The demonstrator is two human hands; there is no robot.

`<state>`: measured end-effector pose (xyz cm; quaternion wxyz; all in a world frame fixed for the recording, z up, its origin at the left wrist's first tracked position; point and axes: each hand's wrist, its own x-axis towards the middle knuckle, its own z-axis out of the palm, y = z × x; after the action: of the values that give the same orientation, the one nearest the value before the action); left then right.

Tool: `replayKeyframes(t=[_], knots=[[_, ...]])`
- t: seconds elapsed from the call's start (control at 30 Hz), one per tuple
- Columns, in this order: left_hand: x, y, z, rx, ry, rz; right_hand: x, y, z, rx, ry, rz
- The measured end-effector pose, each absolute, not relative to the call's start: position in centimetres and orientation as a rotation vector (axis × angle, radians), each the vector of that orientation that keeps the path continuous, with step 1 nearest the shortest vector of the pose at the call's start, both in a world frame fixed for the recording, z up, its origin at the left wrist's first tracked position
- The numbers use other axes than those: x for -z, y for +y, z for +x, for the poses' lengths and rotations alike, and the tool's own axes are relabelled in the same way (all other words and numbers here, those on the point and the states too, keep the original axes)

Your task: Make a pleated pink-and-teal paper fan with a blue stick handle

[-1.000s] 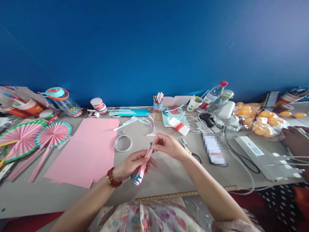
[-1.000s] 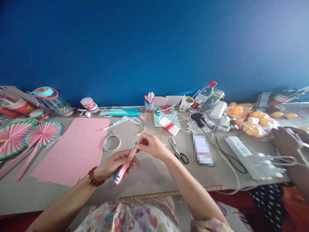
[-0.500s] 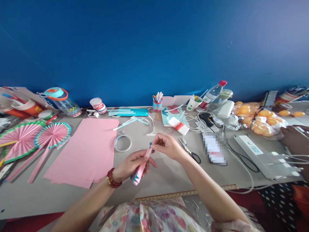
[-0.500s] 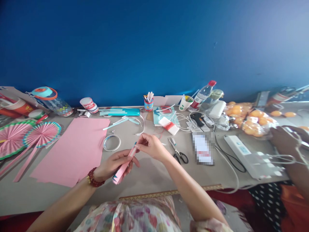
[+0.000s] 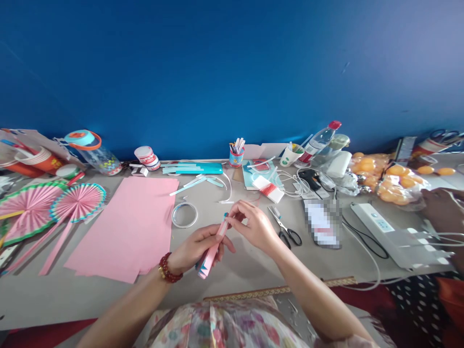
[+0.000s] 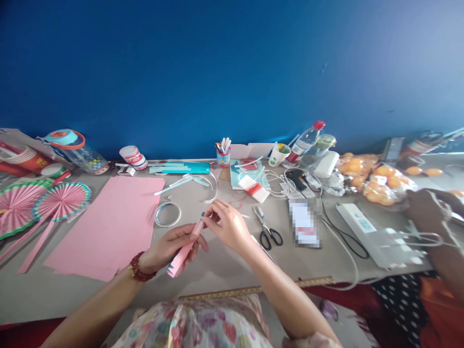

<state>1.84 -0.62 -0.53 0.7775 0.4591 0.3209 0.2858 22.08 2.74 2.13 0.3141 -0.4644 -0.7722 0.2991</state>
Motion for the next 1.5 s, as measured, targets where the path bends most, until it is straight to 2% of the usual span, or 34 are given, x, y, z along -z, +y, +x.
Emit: replayKeyframes(t=[0.27, 0.4, 0.5, 0.7, 1.13, 1.33, 1.5], knots=[[0.5, -0.5, 1.7, -0.613, 0.695, 1.04, -1.1, 2.1, 21.3, -0.688, -1.984, -1.262], [0.8, -0.5, 1.6, -0.629, 0.705, 1.037, 0.6, 2.0, 21.1, -0.745, -1.815, -1.307], [1.1, -0.6, 1.4, -0.571, 0.708, 1.029, 1.5, 2.4, 21.5, -0.916, -1.61, -1.256], [1.1, -0.9, 1.6, -0.598, 0.681, 0.998, 1.0, 1.9, 21.9, -1.523, -1.365, -0.927], [1.7, -0.9, 0.9, -0.654, 0.859, 1.108, 1.4, 2.1, 22.3, -1.23, -1.337, -0.988], [1.6, -0.8, 1.1, -0.756, 0.877, 1.095, 1.7, 1.8, 22.9, -1.25, -1.323, -0.92], [2.0, -1.1, 1.2, -0.852, 0.932, 0.93, 3.6, 0.4, 23.4, -1.425, -1.284, -1.019]])
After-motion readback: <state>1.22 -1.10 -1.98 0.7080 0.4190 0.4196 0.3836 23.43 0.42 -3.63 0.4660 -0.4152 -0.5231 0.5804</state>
